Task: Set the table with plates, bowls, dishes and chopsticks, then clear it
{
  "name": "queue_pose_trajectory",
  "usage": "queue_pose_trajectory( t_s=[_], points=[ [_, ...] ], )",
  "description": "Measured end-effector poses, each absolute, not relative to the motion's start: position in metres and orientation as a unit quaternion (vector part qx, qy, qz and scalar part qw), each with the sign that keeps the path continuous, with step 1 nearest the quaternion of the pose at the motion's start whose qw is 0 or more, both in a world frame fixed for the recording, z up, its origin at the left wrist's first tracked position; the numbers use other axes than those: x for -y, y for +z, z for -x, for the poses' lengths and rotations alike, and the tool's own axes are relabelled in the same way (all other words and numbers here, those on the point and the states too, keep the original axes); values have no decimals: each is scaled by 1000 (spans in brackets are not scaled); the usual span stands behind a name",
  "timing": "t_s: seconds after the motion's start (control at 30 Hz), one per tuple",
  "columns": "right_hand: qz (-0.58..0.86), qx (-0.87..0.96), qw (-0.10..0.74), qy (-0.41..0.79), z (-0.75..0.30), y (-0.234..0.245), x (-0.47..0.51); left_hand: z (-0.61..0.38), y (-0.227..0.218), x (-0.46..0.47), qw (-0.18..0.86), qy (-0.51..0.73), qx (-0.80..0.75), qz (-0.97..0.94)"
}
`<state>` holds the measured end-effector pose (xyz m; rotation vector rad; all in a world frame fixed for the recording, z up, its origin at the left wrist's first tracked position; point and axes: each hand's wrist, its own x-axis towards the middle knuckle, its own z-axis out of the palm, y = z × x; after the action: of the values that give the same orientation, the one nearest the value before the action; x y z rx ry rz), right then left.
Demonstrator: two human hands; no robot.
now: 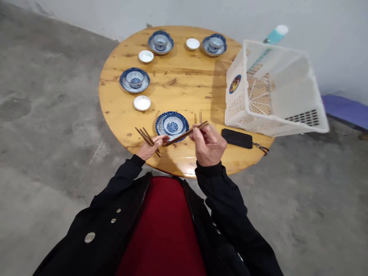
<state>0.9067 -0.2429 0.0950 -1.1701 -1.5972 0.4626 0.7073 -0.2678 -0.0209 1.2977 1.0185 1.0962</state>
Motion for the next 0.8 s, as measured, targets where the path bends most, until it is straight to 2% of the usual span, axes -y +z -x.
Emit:
queue_pose_trajectory(
  t_s=[0.23, 0.43, 0.8],
  points=[
    [463, 737, 460, 174, -888, 67, 263, -682, -15, 277, 544, 462, -459, -529],
    [437, 763, 446, 166, -882, 66, 269, -678, -5, 288, 542, 458, -472, -522],
    [351, 795, 437, 233, -902, 51, 259, -706, 9, 309, 506, 497, -528, -466]
  ],
)
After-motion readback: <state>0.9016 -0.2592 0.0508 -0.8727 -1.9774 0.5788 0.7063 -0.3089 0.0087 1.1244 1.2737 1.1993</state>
